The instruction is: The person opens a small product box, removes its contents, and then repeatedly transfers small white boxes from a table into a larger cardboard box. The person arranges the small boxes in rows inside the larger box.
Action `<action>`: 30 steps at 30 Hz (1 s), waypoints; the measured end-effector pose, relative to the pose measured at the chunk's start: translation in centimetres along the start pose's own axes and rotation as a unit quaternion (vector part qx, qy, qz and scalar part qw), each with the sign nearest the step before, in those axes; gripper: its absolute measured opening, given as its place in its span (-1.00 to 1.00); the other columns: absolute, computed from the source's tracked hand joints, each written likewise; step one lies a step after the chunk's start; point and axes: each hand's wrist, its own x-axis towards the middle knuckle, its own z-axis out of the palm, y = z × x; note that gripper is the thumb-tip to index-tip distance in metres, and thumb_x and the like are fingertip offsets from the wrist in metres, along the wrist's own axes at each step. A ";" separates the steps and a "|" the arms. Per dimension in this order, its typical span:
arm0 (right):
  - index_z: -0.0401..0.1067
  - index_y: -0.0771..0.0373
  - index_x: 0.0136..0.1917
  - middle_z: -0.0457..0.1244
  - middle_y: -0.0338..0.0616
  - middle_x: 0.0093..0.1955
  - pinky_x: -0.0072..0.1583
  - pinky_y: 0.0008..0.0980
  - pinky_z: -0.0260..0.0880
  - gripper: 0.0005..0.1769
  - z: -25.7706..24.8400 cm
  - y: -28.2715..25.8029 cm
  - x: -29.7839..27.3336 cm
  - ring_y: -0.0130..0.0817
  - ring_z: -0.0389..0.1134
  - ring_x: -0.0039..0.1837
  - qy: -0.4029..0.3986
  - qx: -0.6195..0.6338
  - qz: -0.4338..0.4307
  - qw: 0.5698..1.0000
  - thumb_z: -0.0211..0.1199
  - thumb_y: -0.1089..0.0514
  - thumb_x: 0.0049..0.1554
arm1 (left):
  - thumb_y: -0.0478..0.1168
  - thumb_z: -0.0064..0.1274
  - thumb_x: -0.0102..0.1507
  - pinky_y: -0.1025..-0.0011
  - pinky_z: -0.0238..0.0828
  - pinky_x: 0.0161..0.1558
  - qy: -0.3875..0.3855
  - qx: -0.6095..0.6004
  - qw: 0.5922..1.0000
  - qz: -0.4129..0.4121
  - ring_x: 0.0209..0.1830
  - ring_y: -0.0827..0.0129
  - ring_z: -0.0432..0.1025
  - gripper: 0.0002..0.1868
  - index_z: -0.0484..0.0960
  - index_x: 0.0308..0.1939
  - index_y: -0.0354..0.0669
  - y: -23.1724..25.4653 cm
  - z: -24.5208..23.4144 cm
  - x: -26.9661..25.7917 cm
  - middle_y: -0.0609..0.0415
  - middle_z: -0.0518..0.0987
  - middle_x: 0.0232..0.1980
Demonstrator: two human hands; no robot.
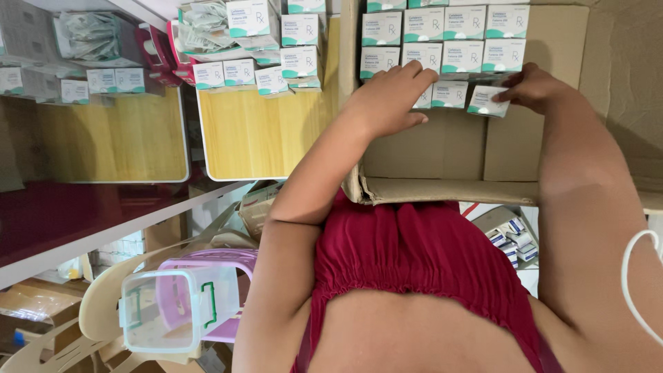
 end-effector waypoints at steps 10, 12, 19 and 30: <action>0.16 0.57 0.42 0.13 0.20 0.44 0.27 -0.15 0.42 -0.47 2.3 2.3 2.3 0.04 0.35 0.28 0.010 0.105 0.149 0.983 0.13 0.15 0.32 | -0.03 0.36 0.13 0.06 0.39 0.08 0.020 -0.026 0.999 0.003 0.13 -0.01 0.44 -0.33 0.43 0.25 -0.08 -0.2 0.1 -0.2 -0.04 0.48 0.14; 0.18 0.49 0.41 0.18 0.17 0.42 0.26 -0.20 0.43 -0.53 2.4 2.8 3.1 -0.01 0.36 0.27 -0.034 0.147 0.133 0.980 0.07 0.16 0.34 | -0.03 0.38 0.12 0.06 0.38 0.07 0.036 -0.026 0.999 0.017 0.13 -0.01 0.44 -0.33 0.44 0.22 -0.09 -0.4 0.1 -0.1 -0.04 0.49 0.11; 0.36 0.35 0.41 0.29 0.11 0.36 0.27 0.02 0.41 -0.38 2.0 1.5 4.9 0.01 0.31 0.33 -0.070 -0.232 0.108 0.964 0.16 -0.13 0.27 | -0.05 0.35 0.18 0.07 0.40 0.05 0.038 -0.054 0.997 0.046 0.11 -0.05 0.44 -0.41 0.45 0.20 -0.08 -0.2 -0.5 0.0 -0.06 0.48 0.13; 0.47 0.39 0.39 0.34 0.36 0.35 0.38 0.21 0.36 -0.28 -6.0 -4.0 -0.4 0.21 0.36 0.35 -0.026 -0.302 0.009 0.953 0.14 -0.30 0.33 | -0.48 0.10 0.20 0.41 0.35 0.09 0.714 -0.216 0.660 -0.085 -0.03 0.37 0.34 -0.54 0.47 0.17 -0.18 -11.3 2.9 -6.3 0.10 0.43 0.04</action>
